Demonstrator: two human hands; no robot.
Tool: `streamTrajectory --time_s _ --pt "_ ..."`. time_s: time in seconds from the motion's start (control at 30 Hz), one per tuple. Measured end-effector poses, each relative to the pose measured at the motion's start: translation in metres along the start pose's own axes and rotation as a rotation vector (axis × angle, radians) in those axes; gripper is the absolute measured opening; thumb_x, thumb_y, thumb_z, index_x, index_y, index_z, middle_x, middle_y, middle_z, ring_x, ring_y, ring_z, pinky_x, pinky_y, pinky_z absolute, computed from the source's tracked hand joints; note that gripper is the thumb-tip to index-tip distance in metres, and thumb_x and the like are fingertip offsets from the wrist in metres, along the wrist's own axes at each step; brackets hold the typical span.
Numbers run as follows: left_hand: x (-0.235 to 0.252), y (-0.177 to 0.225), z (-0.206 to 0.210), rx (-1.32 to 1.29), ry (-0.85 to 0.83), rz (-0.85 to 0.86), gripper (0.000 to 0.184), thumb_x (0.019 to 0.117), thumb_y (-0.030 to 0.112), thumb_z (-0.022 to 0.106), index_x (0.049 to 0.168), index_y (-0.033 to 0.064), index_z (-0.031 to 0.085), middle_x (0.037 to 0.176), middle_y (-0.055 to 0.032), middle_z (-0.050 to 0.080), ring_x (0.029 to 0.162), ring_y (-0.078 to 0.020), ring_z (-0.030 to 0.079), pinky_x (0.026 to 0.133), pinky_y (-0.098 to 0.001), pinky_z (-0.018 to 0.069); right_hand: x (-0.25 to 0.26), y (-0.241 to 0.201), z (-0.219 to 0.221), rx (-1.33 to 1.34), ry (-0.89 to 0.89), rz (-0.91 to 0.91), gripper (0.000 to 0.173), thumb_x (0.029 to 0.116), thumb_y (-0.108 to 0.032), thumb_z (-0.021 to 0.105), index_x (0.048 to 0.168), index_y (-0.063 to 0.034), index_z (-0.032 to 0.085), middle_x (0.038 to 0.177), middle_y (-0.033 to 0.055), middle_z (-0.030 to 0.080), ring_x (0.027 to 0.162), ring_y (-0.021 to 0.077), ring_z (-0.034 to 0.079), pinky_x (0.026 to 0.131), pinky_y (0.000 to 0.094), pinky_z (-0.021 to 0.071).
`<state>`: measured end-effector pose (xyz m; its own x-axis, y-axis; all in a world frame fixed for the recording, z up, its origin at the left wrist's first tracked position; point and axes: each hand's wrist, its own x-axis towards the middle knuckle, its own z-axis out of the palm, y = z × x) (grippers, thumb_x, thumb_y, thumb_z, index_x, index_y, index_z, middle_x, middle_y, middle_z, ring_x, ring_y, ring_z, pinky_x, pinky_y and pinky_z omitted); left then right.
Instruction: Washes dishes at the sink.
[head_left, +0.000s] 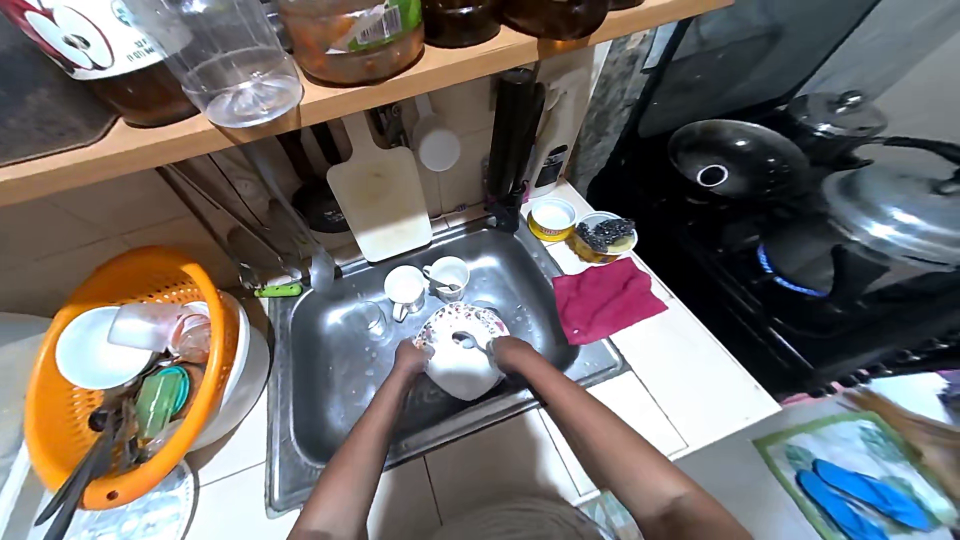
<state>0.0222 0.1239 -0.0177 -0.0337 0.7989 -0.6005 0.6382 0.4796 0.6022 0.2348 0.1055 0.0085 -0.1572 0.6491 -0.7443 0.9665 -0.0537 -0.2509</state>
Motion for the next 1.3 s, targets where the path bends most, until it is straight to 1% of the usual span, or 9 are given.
streamTrajectory --time_s 0.27,0.43,0.53,0.6,0.73,1.0,1.1,1.17,1.3 --pt "0.007 0.003 -0.005 0.288 -0.004 0.053 0.056 0.0965 0.029 0.072 0.134 -0.0093 0.054 0.134 -0.0291 0.059 0.129 -0.0385 0.057 0.111 -0.0509 0.0427 0.003 -0.026 -0.020 -0.070 0.022 -0.039 0.035 0.1033 -0.018 0.056 0.124 0.0103 0.063 0.135 0.0319 0.059 0.130 0.0483 0.055 0.102 0.0689 0.0427" --pt "0.001 -0.003 -0.027 0.245 -0.038 0.137 0.043 0.1051 0.012 0.053 0.145 -0.0036 0.048 0.137 -0.0302 0.058 0.129 -0.0407 0.057 0.111 -0.0527 0.0424 0.016 -0.066 -0.062 0.097 0.541 -0.223 0.038 0.1045 -0.013 0.054 0.139 0.0019 0.059 0.135 0.0276 0.060 0.133 0.0442 0.052 0.110 0.0588 0.0414" --pt "-0.011 0.000 -0.040 0.280 -0.058 0.154 0.052 0.1039 0.012 0.055 0.151 -0.0039 0.041 0.139 -0.0301 0.056 0.131 -0.0399 0.056 0.112 -0.0523 0.0418 0.046 -0.080 -0.076 0.067 0.553 -0.249 0.055 0.1022 -0.018 0.060 0.153 -0.0038 0.044 0.138 0.0276 0.059 0.134 0.0438 0.052 0.116 0.0596 0.0348" --pt "-0.021 0.002 -0.048 0.229 -0.043 0.173 0.045 0.1030 0.014 0.058 0.143 -0.0060 0.049 0.134 -0.0295 0.059 0.127 -0.0391 0.058 0.110 -0.0520 0.0429 0.057 -0.087 -0.077 0.062 0.491 -0.218 0.053 0.1029 -0.018 0.060 0.152 -0.0043 0.045 0.130 0.0278 0.064 0.126 0.0447 0.059 0.111 0.0619 0.0397" --pt "-0.037 -0.001 -0.059 -0.032 -0.042 0.211 0.034 0.1032 0.016 0.060 0.129 -0.0063 0.061 0.123 -0.0251 0.065 0.113 -0.0314 0.064 0.102 -0.0469 0.0482 0.057 -0.093 -0.073 0.073 0.483 -0.135 0.031 0.1052 -0.015 0.053 0.128 0.0018 0.066 0.124 0.0282 0.067 0.120 0.0462 0.063 0.099 0.0642 0.0477" --pt "-0.047 0.010 -0.045 -0.723 0.087 0.235 0.036 0.1046 0.014 0.059 0.133 -0.0072 0.054 0.117 -0.0208 0.067 0.101 -0.0217 0.069 0.090 -0.0372 0.0578 0.029 -0.071 -0.071 0.255 0.692 -0.254 0.020 0.0996 0.000 0.057 0.115 0.0052 0.070 0.112 0.0313 0.069 0.111 0.0497 0.066 0.098 0.0645 0.0483" --pt "-0.056 0.028 -0.042 -1.307 0.033 0.249 0.025 0.1070 0.011 0.041 0.125 -0.0024 0.052 0.101 -0.0144 0.065 0.085 -0.0191 0.067 0.076 -0.0332 0.0585 -0.005 -0.058 -0.061 0.341 0.945 -0.448 0.024 0.0978 0.006 0.055 0.117 0.0083 0.070 0.110 0.0308 0.071 0.105 0.0488 0.069 0.095 0.0631 0.0505" --pt "-0.054 0.035 -0.040 -1.618 0.011 0.258 0.028 0.1058 0.018 0.033 0.121 0.0035 0.051 0.108 -0.0163 0.064 0.090 -0.0265 0.066 0.076 -0.0410 0.0573 -0.022 -0.048 -0.046 0.313 1.100 -0.683 0.026 0.0940 0.010 0.056 0.116 0.0111 0.071 0.112 0.0287 0.073 0.104 0.0452 0.072 0.095 0.0590 0.0544" --pt "-0.060 0.052 -0.025 -1.661 -0.025 0.361 0.031 0.1062 0.020 0.031 0.127 0.0056 0.048 0.108 -0.0196 0.064 0.090 -0.0310 0.068 0.075 -0.0456 0.0599 -0.046 -0.039 -0.009 0.139 1.222 -1.020 0.026 0.0893 0.009 0.057 0.109 0.0106 0.074 0.112 0.0245 0.074 0.104 0.0391 0.074 0.093 0.0506 0.0593"
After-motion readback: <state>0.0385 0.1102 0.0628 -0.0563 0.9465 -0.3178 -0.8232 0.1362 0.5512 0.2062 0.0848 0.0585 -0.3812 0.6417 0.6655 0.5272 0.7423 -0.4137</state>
